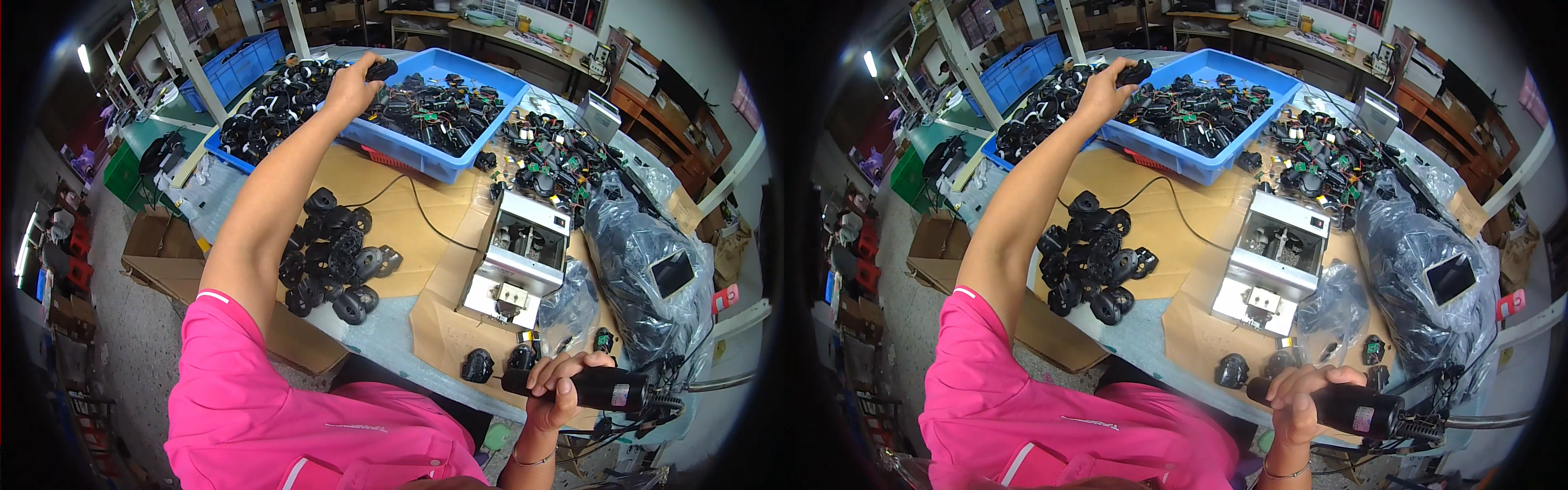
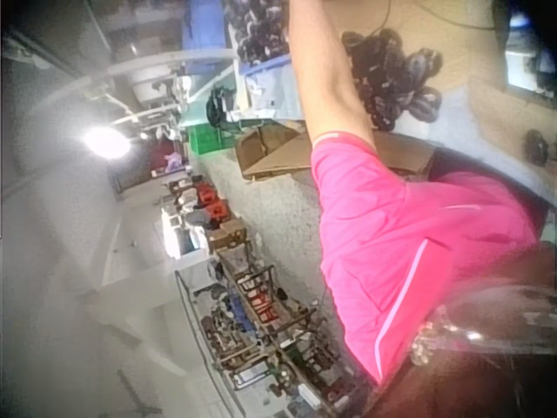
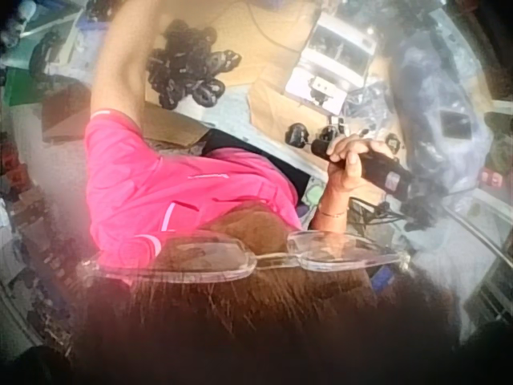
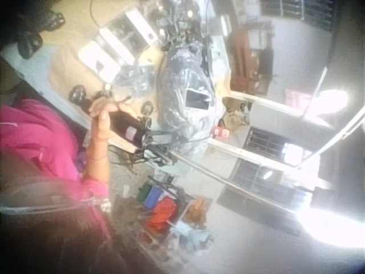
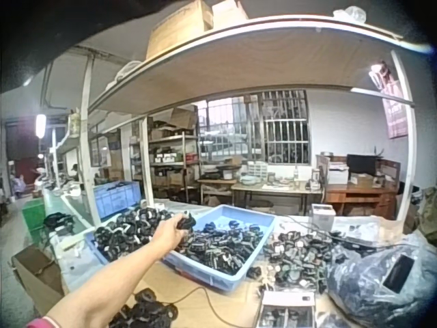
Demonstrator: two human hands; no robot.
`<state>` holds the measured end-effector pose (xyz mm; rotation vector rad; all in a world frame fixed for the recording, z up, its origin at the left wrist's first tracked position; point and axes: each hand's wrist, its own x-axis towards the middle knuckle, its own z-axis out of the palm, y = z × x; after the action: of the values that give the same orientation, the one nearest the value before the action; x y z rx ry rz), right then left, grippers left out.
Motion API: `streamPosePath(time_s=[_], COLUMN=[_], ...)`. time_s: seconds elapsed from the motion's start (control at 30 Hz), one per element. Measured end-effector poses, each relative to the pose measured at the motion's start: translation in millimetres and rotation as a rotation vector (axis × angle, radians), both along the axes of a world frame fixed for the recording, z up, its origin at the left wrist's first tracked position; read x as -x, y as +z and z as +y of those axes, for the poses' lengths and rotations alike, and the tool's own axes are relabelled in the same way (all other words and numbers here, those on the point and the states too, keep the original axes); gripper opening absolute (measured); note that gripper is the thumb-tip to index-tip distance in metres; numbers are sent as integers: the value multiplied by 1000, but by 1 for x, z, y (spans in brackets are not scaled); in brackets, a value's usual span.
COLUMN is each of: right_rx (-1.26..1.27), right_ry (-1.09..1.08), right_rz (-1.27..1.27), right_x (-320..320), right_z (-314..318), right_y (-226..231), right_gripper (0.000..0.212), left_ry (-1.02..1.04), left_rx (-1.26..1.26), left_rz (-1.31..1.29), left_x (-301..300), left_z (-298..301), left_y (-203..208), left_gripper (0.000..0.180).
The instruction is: Assemble electronic components into plastic housings and secure them with an electric screwdriver.
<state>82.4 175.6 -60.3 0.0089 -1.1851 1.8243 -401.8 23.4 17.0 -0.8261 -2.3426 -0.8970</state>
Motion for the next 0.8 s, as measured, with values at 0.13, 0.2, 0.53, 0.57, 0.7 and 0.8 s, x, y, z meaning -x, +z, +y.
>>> streamPosePath(time_s=[0.13, 0.2, 0.53, 0.57, 0.7, 0.8], right_rx=[-11, -12, -86, -91, -113, -102], right_ry=[-2, 3, 11, 10, -11, -34], right_rz=[-7, -9, 1, -7, -17, -28], right_x=[2, 3, 9, 9, 11, 12], right_z=[0, 0, 5, 5, 9, 11], right_y=[0, -1, -1, -1, 0, 0], right_gripper=[44, 44, 41, 40, 40, 40], left_ry=[-89, -104, -375, -375, -338, -324], left_rx=[-1, 17, 618, 616, 607, 580], left_rz=[119, 135, 250, 250, 379, 326], left_x=[2, -2, -16, -16, -19, -23], left_z=[-5, -5, -4, -4, 2, 4], left_y=[-6, -7, -41, -45, -54, -51], left_gripper=[40, 38, 38, 38, 40, 38])
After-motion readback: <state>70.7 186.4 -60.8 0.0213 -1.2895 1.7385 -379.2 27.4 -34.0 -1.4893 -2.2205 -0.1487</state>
